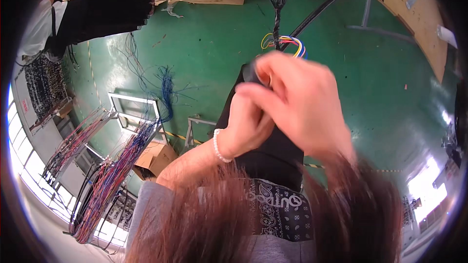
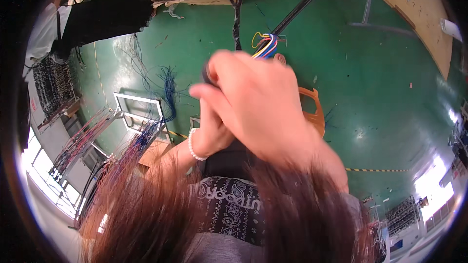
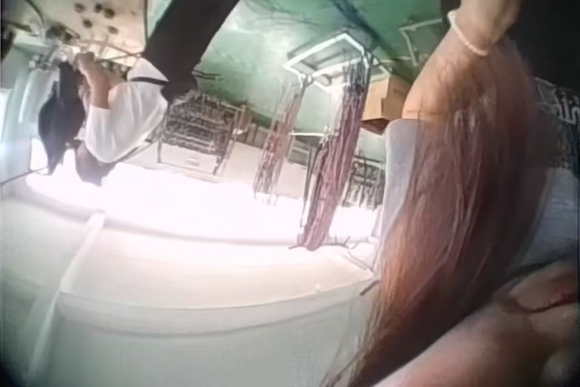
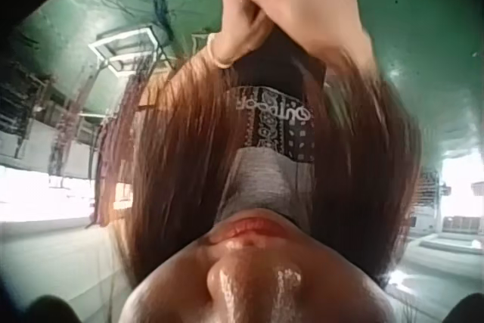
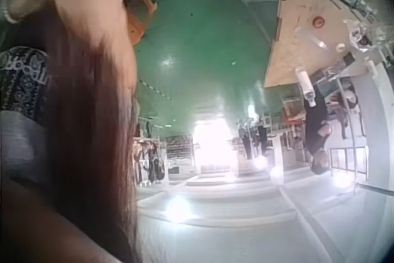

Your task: Wrap electrical wire harnesses with black adhesive tape and measure lengths.

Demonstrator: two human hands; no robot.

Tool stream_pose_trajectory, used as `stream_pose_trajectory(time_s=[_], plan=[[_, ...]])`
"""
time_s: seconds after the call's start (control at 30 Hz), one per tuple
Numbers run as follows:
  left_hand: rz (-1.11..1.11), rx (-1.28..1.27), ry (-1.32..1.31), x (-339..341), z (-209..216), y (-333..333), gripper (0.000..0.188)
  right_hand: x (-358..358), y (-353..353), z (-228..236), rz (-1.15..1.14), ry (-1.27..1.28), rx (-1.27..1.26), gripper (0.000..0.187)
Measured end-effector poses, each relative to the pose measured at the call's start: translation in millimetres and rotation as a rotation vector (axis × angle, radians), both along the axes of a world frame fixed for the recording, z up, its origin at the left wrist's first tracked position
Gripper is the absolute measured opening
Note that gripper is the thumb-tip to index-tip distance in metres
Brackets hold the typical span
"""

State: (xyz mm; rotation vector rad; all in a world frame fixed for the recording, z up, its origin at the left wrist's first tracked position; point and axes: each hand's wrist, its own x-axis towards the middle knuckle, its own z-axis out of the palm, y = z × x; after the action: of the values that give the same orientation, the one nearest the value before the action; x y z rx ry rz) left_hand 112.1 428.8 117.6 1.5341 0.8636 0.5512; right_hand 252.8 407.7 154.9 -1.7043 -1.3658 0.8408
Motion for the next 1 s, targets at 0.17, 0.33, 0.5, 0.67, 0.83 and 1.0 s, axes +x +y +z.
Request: stream_pose_trajectory(time_s=[0.17, 0.33, 0.5, 0.67, 0.83, 1.0], plan=[[0.073, -0.279, 0.123, -12, 1, 14, 0.029, -1, 22, -21, -0.177, -0.097, 0.181, 0.018], [0.099, -0.354, 0.14, -6, 6, 25, 0.044, -29, -32, -42, -0.529, 0.953, -0.427, 0.024], [0.017, -0.456, 0.207, -6, 18, 35, 0.05, -35, -11, -107, -0.261, 1.264, 0.18, 0.046], [-0.001, -0.482, 0.245, -10, 24, 37, 0.047, -20, -7, -126, -0.089, 0.906, 0.079, 0.039], [-0.097, -0.284, 0.384, -9, 21, 40, 0.038, -33, -52, -67, -0.27, 0.323, -0.028, 0.027], [-0.278, 0.162, 0.398, -14, 13, 45, 0.019, -21, -65, -20, -0.33, 1.056, -0.103, 0.039]])
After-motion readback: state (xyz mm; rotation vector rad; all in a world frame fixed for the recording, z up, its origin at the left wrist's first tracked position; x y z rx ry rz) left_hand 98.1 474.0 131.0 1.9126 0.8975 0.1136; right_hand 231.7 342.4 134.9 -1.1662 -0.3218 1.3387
